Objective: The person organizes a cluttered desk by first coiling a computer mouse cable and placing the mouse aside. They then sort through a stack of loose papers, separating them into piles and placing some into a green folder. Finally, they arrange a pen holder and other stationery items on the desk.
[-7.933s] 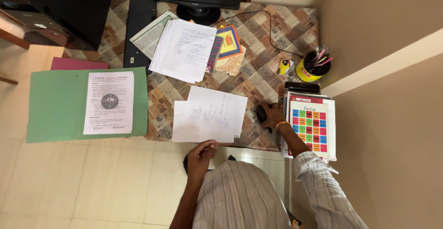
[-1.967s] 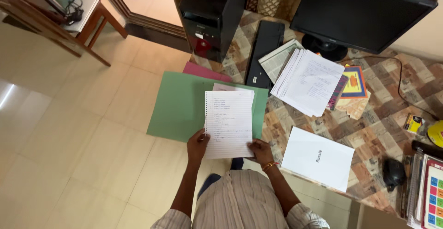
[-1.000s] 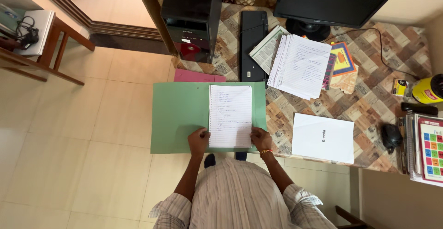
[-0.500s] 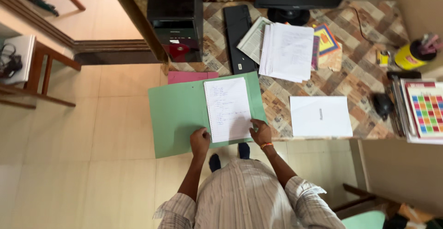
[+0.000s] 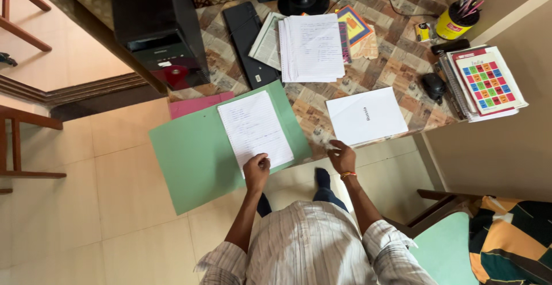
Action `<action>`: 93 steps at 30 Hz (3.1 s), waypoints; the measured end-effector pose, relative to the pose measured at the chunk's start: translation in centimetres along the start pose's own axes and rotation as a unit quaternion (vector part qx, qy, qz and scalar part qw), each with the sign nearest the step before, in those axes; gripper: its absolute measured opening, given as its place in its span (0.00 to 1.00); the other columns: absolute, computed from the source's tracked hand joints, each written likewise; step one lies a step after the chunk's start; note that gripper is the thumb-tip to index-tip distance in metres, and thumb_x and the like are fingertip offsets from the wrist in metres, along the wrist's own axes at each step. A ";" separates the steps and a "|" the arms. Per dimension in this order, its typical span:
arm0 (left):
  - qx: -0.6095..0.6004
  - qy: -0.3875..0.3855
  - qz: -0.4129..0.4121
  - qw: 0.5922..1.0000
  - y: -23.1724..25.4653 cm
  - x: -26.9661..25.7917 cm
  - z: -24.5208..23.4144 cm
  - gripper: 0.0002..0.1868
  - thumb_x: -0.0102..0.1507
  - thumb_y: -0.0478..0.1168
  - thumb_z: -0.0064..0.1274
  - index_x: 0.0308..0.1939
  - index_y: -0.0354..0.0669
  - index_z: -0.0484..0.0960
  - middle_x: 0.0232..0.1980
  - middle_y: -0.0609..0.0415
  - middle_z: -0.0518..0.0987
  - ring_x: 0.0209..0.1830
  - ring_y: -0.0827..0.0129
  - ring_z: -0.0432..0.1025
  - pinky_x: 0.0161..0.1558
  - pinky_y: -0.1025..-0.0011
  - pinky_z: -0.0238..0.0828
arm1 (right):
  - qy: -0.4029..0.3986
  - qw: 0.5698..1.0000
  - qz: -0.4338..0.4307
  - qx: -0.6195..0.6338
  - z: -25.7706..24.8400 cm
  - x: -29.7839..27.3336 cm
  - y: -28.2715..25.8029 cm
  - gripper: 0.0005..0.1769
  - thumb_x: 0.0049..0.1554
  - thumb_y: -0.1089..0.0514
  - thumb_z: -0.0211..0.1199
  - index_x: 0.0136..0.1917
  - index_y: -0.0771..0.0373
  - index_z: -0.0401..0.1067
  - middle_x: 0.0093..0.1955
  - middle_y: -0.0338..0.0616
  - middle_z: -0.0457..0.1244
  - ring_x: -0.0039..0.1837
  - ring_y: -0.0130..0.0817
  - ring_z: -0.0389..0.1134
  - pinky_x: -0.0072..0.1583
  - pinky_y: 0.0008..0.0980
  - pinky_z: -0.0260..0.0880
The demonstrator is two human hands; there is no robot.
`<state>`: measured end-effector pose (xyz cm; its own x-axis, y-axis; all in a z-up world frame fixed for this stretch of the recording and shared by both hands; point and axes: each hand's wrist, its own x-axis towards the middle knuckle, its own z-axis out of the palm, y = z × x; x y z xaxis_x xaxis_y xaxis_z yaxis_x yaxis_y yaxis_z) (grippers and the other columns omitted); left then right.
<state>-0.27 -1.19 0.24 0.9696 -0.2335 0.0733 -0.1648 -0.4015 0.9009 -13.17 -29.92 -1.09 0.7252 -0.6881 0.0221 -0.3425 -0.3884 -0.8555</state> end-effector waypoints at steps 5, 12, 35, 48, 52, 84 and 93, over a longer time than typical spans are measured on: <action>-0.031 -0.073 -0.032 0.996 2.9 1.6 6.9 0.14 0.60 0.35 0.61 0.50 0.39 0.85 0.43 0.47 0.86 0.36 0.65 0.83 0.42 0.70 0.81 | 0.061 0.992 0.014 -0.114 -6.2 4.9 2.6 0.24 0.51 0.57 0.73 0.61 0.61 0.77 0.54 0.53 0.71 0.56 0.48 0.73 0.55 0.42 0.74; -0.075 -0.124 -0.029 0.989 4.5 2.0 21.0 0.25 0.59 0.36 0.64 0.60 0.39 0.80 0.53 0.47 0.82 0.46 0.65 0.82 0.46 0.70 0.81 | 0.091 0.965 -0.018 -0.244 -15.0 11.9 8.5 0.41 0.46 0.53 0.78 0.71 0.55 0.67 0.70 0.75 0.55 0.72 0.68 0.55 0.67 0.57 0.62; -0.388 -0.082 -0.296 0.869 7.9 -2.3 29.8 0.21 0.65 0.40 0.58 0.58 0.28 0.79 0.49 0.45 0.82 0.44 0.61 0.79 0.47 0.67 0.78 | -0.079 0.951 0.116 0.277 -20.0 17.2 8.1 0.18 0.57 0.71 0.61 0.61 0.69 0.75 0.40 0.47 0.69 0.39 0.30 0.71 0.45 0.28 0.75; -0.623 0.085 -0.248 0.737 14.1 -3.2 17.5 0.33 0.70 0.58 0.39 0.71 0.38 0.65 0.65 0.50 0.77 0.63 0.63 0.73 0.61 0.61 0.73 | -0.328 0.848 0.020 0.417 -17.9 15.4 -3.4 0.22 0.61 0.73 0.56 0.66 0.72 0.78 0.38 0.38 0.63 0.43 0.26 0.66 0.60 0.38 0.77; -0.672 0.103 -0.180 0.711 15.2 -3.8 12.1 0.32 0.76 0.57 0.40 0.72 0.32 0.67 0.63 0.42 0.76 0.59 0.57 0.73 0.55 0.58 0.71 | -0.349 0.838 0.068 0.415 -16.3 15.7 -5.6 0.16 0.57 0.65 0.52 0.54 0.68 0.77 0.51 0.40 0.72 0.53 0.29 0.72 0.57 0.35 0.74; 0.179 0.164 0.267 0.933 18.9 4.6 -18.8 0.31 0.53 0.42 0.71 0.59 0.40 0.80 0.59 0.45 0.81 0.61 0.56 0.74 0.68 0.43 0.53 | -0.233 0.918 -0.319 0.012 1.2 0.6 -26.5 0.11 0.53 0.61 0.74 0.49 0.63 0.78 0.45 0.44 0.73 0.46 0.32 0.76 0.50 0.29 0.77; -0.321 0.005 -0.155 0.934 2.1 1.3 -12.2 0.48 0.60 0.42 0.65 0.79 0.45 0.54 0.72 0.44 0.70 0.73 0.60 0.65 0.68 0.57 0.61 | -0.255 0.931 -0.051 0.257 4.8 1.3 -20.8 0.09 0.58 0.64 0.74 0.45 0.65 0.72 0.35 0.34 0.64 0.37 0.17 0.61 0.41 0.21 0.65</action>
<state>2.85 8.48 7.43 0.9550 -0.1842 -0.2325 0.2636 0.1672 0.9500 -2.24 -19.75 14.21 0.9725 -0.2320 -0.0205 -0.0213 -0.0010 -0.9998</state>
